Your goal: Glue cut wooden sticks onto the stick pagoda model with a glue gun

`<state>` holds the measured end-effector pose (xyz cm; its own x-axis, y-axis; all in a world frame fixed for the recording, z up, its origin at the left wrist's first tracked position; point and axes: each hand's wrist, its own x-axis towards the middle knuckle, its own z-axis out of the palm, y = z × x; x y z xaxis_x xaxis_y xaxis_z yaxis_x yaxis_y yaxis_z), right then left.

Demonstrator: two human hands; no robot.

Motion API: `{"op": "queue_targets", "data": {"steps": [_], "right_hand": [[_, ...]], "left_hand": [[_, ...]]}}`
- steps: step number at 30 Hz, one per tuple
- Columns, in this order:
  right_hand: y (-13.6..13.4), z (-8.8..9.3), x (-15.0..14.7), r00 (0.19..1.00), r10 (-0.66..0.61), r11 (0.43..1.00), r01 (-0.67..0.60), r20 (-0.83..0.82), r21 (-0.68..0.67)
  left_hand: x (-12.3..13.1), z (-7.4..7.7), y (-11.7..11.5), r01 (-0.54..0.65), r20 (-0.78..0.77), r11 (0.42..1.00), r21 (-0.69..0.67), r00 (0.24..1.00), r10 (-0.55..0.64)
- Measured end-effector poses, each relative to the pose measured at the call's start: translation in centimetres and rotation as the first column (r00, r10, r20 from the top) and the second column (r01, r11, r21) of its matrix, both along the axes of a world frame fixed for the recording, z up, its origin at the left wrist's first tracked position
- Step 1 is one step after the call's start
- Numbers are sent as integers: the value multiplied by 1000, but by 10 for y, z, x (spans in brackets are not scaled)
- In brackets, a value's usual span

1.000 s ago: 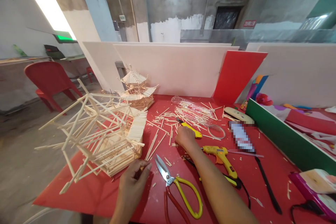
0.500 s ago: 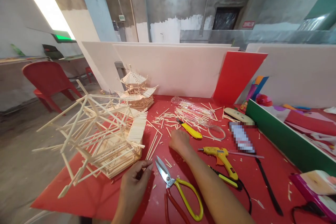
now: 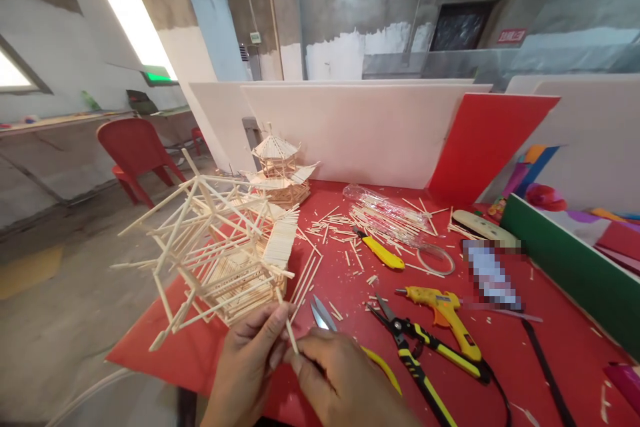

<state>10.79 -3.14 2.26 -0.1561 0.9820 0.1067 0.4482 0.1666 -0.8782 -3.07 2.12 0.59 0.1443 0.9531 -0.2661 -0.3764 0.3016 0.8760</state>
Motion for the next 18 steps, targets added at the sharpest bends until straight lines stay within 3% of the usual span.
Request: {"op": "queue_targets", "data": {"steps": [4,7,12,18], "right_hand": [[9,-3,-8,994,-96,995,95,-48,-4],[14,-7,-8,983,-164,983,169,-77,70],[17,0,-7,979,-200,955,205,-45,214],[22,0,-7,980,-194,952,198,-38,233]], "left_hand": [[-6,6,9,-100,1,995,-18,995,100],[-5,4,15,-114,32,993,-4,993,114],[0,0,21,-109,79,994,-9,991,110],[3,1,23,-112,141,992,-61,983,120]]}}
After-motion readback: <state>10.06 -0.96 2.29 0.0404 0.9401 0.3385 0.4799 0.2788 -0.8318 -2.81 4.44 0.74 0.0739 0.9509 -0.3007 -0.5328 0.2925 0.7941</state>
